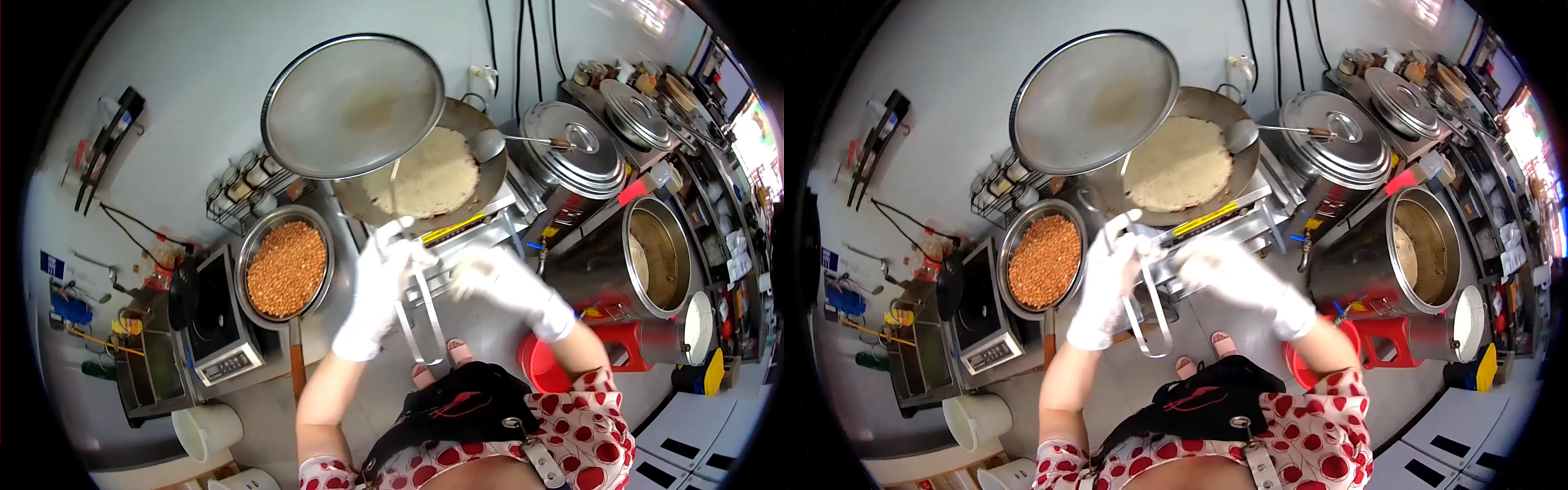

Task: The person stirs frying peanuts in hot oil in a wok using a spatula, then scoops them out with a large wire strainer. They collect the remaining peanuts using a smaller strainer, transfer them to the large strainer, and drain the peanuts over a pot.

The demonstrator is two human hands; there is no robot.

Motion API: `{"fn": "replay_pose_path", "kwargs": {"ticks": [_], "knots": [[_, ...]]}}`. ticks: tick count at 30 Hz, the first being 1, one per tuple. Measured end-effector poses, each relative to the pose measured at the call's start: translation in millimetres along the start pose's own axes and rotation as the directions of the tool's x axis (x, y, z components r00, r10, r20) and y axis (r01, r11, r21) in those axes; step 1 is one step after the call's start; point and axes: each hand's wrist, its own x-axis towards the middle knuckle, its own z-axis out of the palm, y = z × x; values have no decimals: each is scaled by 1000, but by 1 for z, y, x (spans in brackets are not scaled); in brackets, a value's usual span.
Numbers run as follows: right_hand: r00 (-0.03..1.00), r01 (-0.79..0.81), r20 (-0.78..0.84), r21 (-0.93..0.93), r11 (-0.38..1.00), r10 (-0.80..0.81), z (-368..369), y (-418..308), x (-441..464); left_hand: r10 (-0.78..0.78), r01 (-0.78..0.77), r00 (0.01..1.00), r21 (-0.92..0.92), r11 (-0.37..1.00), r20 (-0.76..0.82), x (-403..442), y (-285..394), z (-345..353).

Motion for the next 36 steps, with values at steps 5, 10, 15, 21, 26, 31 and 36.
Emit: {"fn": "replay_pose_path", "kwargs": {"ticks": [5,10,15,21,26,31,36], "knots": [[684,-468,-635,-759,452,-359,-251,83,51,-198,227,967,184,956,-160,27,29,-46],[651,-731,-686,-682,-23,-324,-372,142,81,-80,355,913,681,641,-401,67,31,-78],[623,-620,-657,-745,244,-424,-379,173,104,336,-2,940,988,-156,55,100,14,-143],[690,-664,-589,-747,-44,-420,-405,157,102,158,172,976,973,-155,-147,110,12,-135],[736,-677,-656,-719,-161,-166,-431,182,113,125,135,987,948,-289,-103,102,-14,-167],[767,-587,-527,-807,-68,-367,-437,186,108,-166,566,816,823,42,-553,110,1,-117],[799,-471,-438,-882,25,-413,-426,171,77,-438,720,679,649,246,-588,116,-10,-113]]}}
